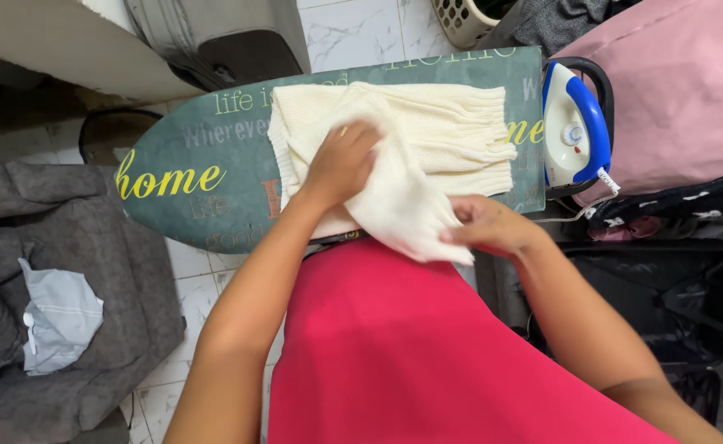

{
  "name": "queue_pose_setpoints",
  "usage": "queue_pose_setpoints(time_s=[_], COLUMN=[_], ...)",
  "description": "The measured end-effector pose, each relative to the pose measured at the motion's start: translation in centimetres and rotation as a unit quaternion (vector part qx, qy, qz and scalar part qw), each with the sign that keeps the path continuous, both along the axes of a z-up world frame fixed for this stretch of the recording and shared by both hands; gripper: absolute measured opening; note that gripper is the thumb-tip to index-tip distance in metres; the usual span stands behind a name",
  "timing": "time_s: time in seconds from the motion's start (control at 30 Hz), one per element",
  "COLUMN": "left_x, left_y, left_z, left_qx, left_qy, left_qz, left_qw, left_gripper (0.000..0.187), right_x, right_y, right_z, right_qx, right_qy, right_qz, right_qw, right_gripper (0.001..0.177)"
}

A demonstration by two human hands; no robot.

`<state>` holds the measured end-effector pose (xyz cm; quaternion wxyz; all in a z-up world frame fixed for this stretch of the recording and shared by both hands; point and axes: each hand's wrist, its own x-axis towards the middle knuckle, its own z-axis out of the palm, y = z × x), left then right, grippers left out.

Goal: The person irons a white knit sweater on an ironing board, then folds it neatly and places it into an open suitcase. The person uses a handheld iron and handles the sweater with both hands throughout the process.

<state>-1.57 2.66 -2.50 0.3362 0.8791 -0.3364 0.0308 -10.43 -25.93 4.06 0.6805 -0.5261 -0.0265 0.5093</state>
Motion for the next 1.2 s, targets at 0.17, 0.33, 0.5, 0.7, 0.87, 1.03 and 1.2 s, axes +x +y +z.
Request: queue_pose_setpoints(time_s=[0.17, 0.33, 0.5, 0.7, 0.87, 1.03, 1.2], left_x=[-6.0, -8.6, -8.4, -4.7, -2.1, -3.8, -4.8], left_y=[4.8, 4.1, 3.9, 4.1, 2.9, 0.5, -3.3], left_z=[-1.7, 1.4, -1.4, -0.4, 2.3, -1.1, 0.7], left_qx=[-0.031, 0.051, 0.093, -0.123, -0.005, 0.095, 0.106], left_qy=[0.133, 0.083, 0.082, 0.188, 0.209, -0.045, -0.143], left_qz=[-0.011, -0.002, 0.054, 0.145, 0.138, 0.131, -0.025], left_qw=[0.991, 0.995, 0.991, 0.964, 0.968, 0.986, 0.984], left_gripper=[0.042, 0.07, 0.023, 0.017, 0.017, 0.027, 0.059], right_x=[-0.1, -0.4, 2.7, 7.0, 7.3, 6.3, 5.8], right_y=[3.8, 3.9, 4.7, -2.6, -4.0, -3.8, -5.0], right_z=[1.1, 1.1, 4.5, -4.4, -7.5, -7.2, -10.2], right_qx=[-0.153, -0.018, 0.142, 0.032, -0.334, -0.474, -0.609], right_qy=[-0.064, -0.048, 0.043, -0.005, -0.106, -0.238, -0.436], right_qz=[-0.267, -0.279, -0.321, -0.51, -0.387, -0.356, -0.263], right_qw=[0.949, 0.959, 0.935, 0.86, 0.853, 0.77, 0.608], right_gripper=[0.071, 0.06, 0.059, 0.016, 0.023, 0.031, 0.03])
